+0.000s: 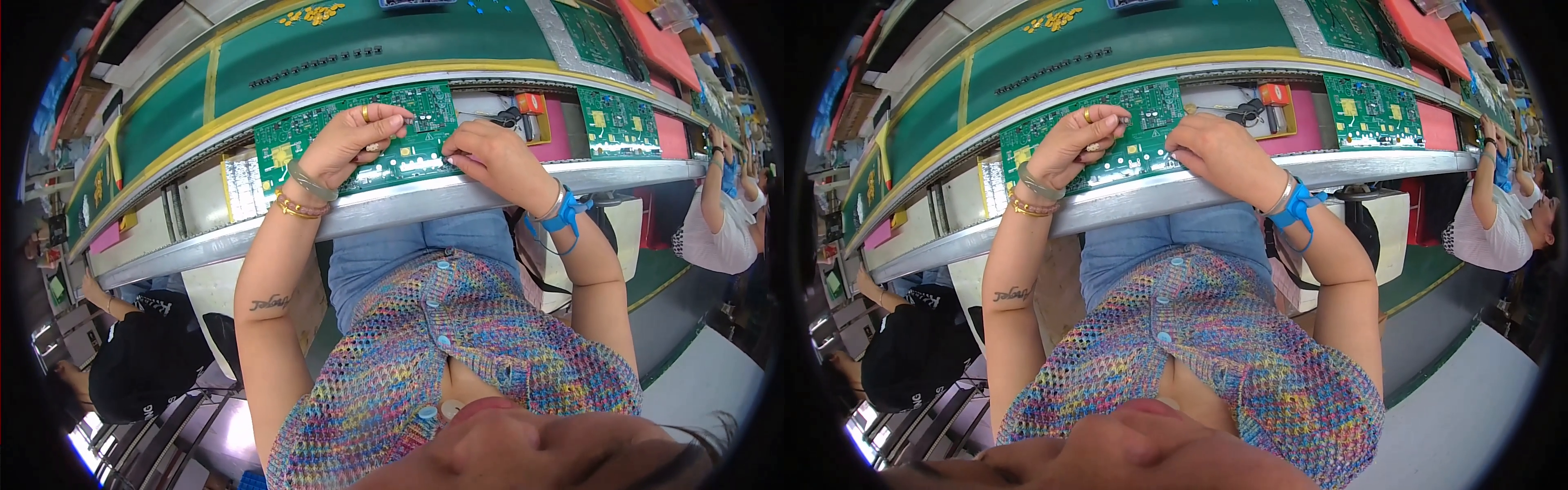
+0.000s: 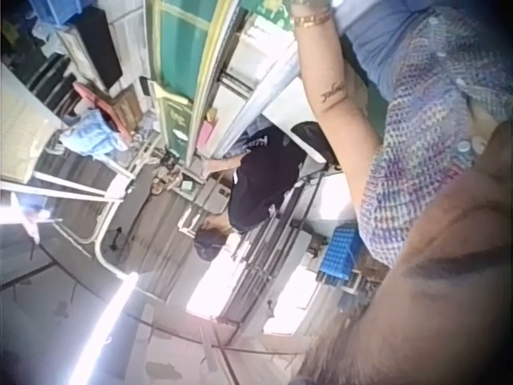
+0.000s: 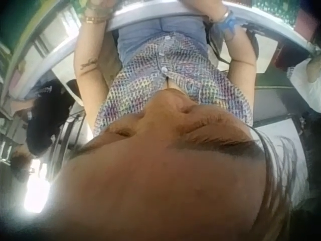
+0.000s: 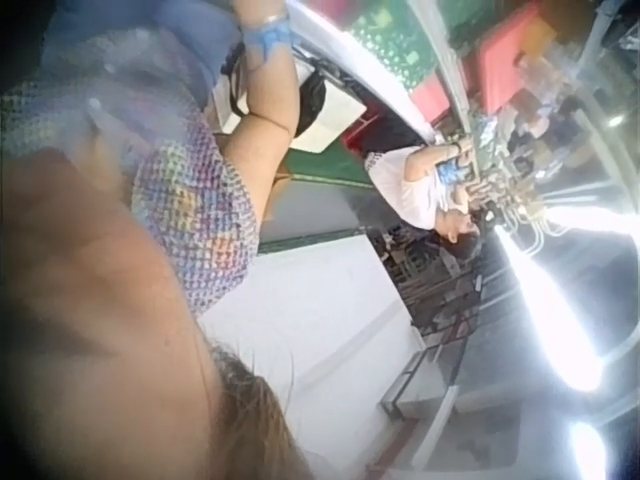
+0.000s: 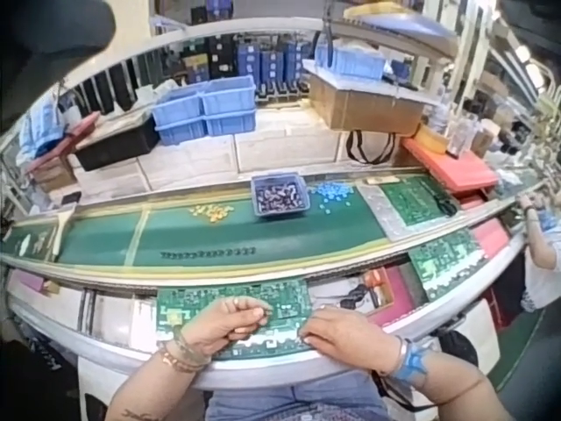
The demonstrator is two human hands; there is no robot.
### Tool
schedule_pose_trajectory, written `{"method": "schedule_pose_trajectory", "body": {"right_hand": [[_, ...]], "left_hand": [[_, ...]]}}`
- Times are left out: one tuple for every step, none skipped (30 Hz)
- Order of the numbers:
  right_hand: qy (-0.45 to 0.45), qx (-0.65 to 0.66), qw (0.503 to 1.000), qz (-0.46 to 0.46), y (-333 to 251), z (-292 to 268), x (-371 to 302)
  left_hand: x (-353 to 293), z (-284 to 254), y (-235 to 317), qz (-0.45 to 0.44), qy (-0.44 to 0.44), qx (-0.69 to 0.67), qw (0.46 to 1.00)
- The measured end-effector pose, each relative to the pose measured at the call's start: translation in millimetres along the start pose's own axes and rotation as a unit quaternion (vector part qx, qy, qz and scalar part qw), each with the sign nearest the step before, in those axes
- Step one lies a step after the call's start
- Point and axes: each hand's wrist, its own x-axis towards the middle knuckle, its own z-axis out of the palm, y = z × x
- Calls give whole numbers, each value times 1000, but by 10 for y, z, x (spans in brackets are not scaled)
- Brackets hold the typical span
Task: The person assembles electronic components onto a printed circuit board by hand on an assembly line.
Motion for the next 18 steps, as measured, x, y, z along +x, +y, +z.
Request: {"method": "schedule_pose_trajectory", "body": {"right_hand": [[-2,-2,1000,-1,7,6,-1],[-5,-4,1000,-2,9,10,5],[-2,-4,1000,-4,4,10,16],[-8,-15,1000,-10,-6,5,24],[-13,-26,999,-17,-17,1,31],[-11,-27,999,-19,-32,2,39],[-18,-30,999,-25,-47,8,57],[-25,-33,999,-31,-61,12,72],[-21,-34,999,-34,-67,13,76],[-5,-40,998,-44,-67,11,83],[11,-46,997,-53,-75,9,92],[15,-46,997,-56,-108,-1,108],[58,13,998,-15,-161,-15,118],[101,74,992,27,-204,-25,139],[105,74,991,27,-244,-19,182],[132,68,989,20,-292,1,237],[159,62,985,14,-321,21,273],[163,64,984,16,-312,53,290]], "left_hand": [[-6,15,8,0,1,3,1000],[-12,33,17,-3,4,16,1000],[-16,46,27,-6,7,30,1000],[-20,53,29,-3,2,27,1000],[-27,46,25,-1,2,29,1000],[-34,36,16,-5,2,26,1000],[-38,22,20,-9,2,24,1000],[-41,29,26,-3,-1,25,1000],[-40,32,22,-1,-1,29,1000],[-32,28,15,-5,-3,26,1000],[-24,26,4,-8,-5,23,1000],[-20,32,-13,-5,2,31,1000],[-18,24,-22,-5,1,35,999],[-14,14,-27,-3,-12,26,1000],[-11,13,-27,-3,-25,16,1000],[-15,29,-30,-4,-14,26,1000],[-17,41,-25,-7,-15,31,999],[-15,50,-22,-5,-23,34,999]]}}
